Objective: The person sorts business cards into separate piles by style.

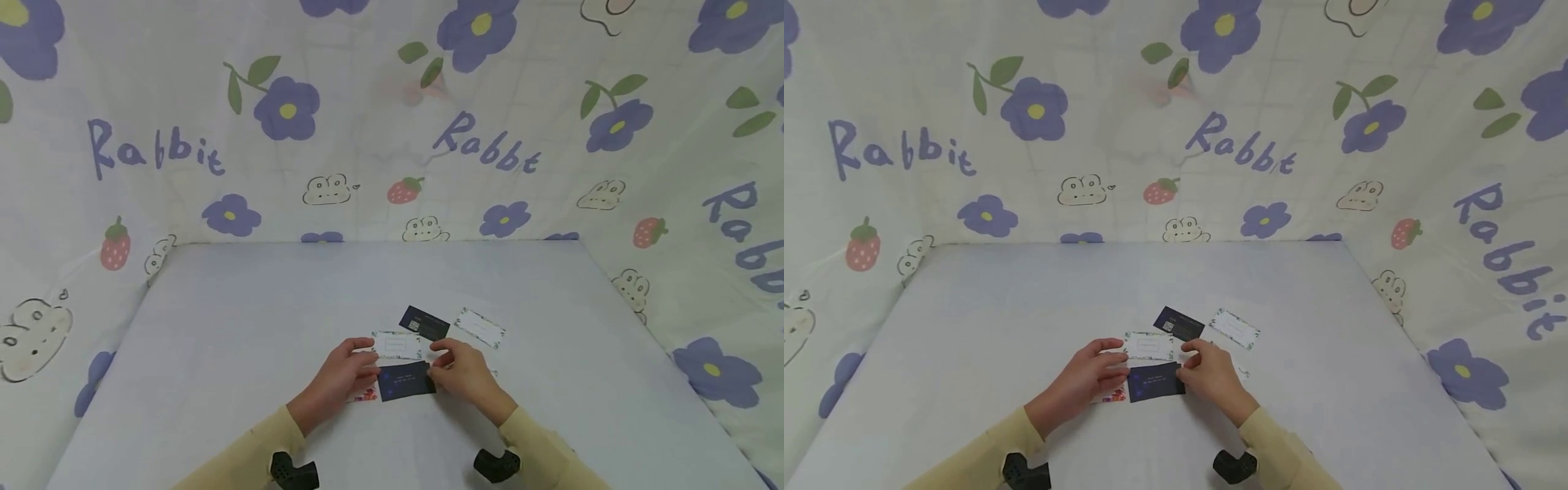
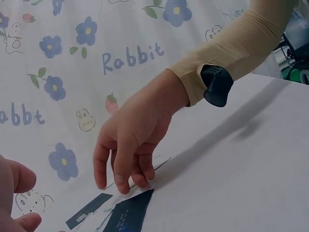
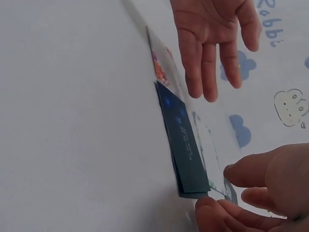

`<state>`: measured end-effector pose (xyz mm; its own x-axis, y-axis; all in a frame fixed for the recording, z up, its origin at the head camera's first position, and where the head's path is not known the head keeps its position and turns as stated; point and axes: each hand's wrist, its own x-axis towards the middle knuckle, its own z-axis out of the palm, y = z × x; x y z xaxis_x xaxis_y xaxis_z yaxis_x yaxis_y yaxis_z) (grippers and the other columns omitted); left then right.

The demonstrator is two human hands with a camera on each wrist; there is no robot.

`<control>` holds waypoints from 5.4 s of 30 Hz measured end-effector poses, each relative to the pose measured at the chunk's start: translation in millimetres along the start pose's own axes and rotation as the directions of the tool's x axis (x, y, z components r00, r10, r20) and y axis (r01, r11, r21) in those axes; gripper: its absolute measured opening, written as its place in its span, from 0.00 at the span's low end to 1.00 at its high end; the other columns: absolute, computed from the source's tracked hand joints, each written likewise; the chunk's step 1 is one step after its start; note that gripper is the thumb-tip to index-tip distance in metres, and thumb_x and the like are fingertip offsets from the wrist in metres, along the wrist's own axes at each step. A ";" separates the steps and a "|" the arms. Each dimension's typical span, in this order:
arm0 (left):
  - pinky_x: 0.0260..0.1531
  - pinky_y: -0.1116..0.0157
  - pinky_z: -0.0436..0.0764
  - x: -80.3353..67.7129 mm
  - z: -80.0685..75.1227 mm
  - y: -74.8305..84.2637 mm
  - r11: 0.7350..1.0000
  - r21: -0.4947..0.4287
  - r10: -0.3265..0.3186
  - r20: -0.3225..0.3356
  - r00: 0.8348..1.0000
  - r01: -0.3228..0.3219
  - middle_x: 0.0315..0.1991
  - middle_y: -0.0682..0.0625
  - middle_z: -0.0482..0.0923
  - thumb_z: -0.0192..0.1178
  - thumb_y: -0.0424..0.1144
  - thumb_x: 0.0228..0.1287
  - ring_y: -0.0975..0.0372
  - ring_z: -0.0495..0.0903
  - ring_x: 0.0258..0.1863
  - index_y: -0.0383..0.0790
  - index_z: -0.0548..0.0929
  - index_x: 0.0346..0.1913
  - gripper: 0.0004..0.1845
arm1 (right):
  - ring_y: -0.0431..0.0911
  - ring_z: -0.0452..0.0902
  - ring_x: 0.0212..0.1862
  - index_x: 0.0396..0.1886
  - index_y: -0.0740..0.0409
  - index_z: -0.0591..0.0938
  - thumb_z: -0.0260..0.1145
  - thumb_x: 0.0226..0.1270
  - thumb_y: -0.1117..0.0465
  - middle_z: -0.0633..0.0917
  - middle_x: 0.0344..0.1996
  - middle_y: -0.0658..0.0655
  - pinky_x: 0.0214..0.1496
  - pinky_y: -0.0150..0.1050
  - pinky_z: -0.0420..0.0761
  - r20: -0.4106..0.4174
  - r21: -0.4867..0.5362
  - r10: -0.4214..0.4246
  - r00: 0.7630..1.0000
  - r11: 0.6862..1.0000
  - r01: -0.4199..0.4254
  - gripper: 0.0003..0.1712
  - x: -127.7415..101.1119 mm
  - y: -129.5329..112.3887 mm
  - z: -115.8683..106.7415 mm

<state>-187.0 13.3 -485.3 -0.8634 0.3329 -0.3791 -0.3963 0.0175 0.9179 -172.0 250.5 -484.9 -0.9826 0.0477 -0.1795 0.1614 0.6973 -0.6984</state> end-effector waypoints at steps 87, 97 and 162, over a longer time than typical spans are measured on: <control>0.66 0.50 0.77 123.0 30.9 58.4 0.959 0.283 0.031 -0.022 0.999 -0.024 0.67 0.37 0.72 0.54 0.50 0.76 0.45 0.76 0.64 0.39 0.71 0.67 0.25 | 0.52 0.87 0.48 0.73 0.64 0.68 0.60 0.77 0.57 0.78 0.64 0.72 0.49 0.38 0.87 0.025 0.525 0.224 0.974 0.826 -0.204 0.31 47.1 25.6 -46.9; 0.65 0.50 0.77 145.7 45.0 48.1 0.950 0.312 -0.008 -0.043 0.999 0.020 0.69 0.41 0.71 0.56 0.49 0.75 0.47 0.76 0.62 0.40 0.73 0.67 0.25 | 0.61 0.80 0.62 0.76 0.66 0.61 0.55 0.80 0.57 0.72 0.69 0.73 0.62 0.47 0.83 0.082 0.691 0.257 0.963 0.682 -0.241 0.32 52.2 24.0 -40.6; 0.51 0.61 0.81 139.7 50.9 39.5 0.991 0.136 0.019 -0.153 0.988 0.002 0.60 0.41 0.76 0.56 0.46 0.74 0.57 0.74 0.47 0.39 0.74 0.66 0.23 | 0.52 0.79 0.55 0.74 0.66 0.62 0.57 0.77 0.59 0.71 0.69 0.69 0.50 0.36 0.84 0.027 0.785 0.311 0.950 0.582 -0.213 0.31 52.7 16.4 -27.5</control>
<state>-307.4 108.5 -496.1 -0.9084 0.1847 -0.3750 -0.3520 0.1461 0.9245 -223.7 284.2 -486.8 -0.8808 0.2427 -0.4067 0.3752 -0.1662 -0.9119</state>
